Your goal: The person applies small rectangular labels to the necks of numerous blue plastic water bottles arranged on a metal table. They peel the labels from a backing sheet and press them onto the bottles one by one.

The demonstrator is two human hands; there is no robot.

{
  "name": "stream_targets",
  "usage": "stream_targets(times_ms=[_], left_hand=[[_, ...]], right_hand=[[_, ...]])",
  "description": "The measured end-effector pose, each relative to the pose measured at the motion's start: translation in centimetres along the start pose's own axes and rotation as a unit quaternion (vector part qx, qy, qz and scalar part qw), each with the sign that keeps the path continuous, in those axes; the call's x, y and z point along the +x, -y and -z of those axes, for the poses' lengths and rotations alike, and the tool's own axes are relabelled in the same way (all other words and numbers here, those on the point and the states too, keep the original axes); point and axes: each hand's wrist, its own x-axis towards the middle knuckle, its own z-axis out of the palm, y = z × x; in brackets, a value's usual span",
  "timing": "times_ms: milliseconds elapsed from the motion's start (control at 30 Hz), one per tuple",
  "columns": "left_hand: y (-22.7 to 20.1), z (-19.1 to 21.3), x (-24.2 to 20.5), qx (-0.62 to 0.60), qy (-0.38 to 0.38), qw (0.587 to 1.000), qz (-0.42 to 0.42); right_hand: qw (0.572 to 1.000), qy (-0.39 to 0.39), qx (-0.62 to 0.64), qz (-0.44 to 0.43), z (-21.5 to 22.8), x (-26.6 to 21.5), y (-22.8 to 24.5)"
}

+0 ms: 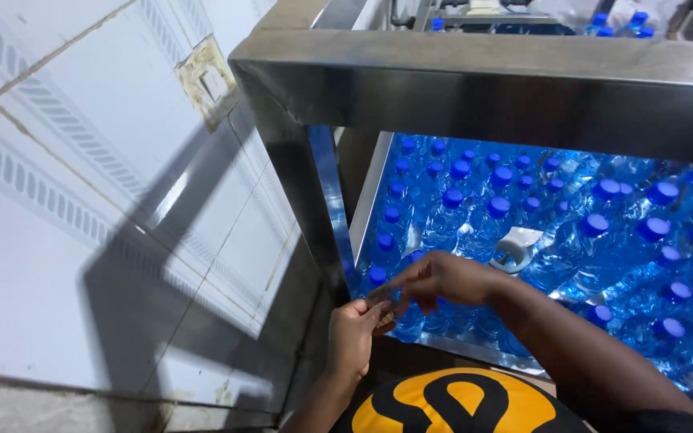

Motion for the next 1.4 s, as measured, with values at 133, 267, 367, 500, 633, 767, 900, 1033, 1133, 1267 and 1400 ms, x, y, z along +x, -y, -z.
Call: stream_targets(times_ms=[133,267,367,500,633,767,900,1033,1133,1267,1400], left_hand=[[0.2,1.6,0.7,-0.063,0.041,0.995,0.069],[-0.3,1.7,1.0,-0.115,0.083,0.986,0.086],[-1.5,1.9,0.2,-0.101,0.069,0.988,0.09],[-2.1,2.8,-0.2,-0.093,0.062,0.991,0.073],[-1.8,3.7,-0.2,-0.084,0.053,0.994,0.051],[-0.9,4.1,0.7,-0.096,0.055,0.994,0.019],[-1.1,3.3,0.2,-0.117,0.011,0.993,0.005],[-0.4,2.5,0.7,-0.147,-0.012,0.989,-0.033],[-1.2,1.8,0.1,-0.163,-0.039,0.985,-0.044],[-0.4,0.8,0.9,-0.17,-0.039,0.983,-0.052],[-1.2,-0.1,0.0,-0.133,-0.057,0.988,-0.056]], right_hand=[[0.904,-0.339,-0.261,0.022,-0.4,5.2,-0.8],[0.808,-0.244,-0.521,-0.129,3.0,14.8,-4.0],[0.785,-0.228,-0.541,-0.196,4.1,19.0,-4.6],[0.86,-0.264,-0.391,-0.196,3.2,18.0,-2.7],[0.87,-0.401,-0.28,-0.061,2.2,17.9,-5.3],[0.806,-0.34,-0.485,-0.015,-0.5,15.8,-5.2],[0.895,-0.212,-0.389,-0.055,-1.6,15.0,-6.9],[0.893,-0.251,-0.373,-0.006,-2.0,12.3,-4.4],[0.924,-0.304,-0.174,0.152,-3.2,6.6,-4.5],[0.963,-0.173,-0.071,0.195,-4.7,3.7,-3.3],[0.962,-0.214,-0.057,0.161,-4.4,2.7,-3.1]])
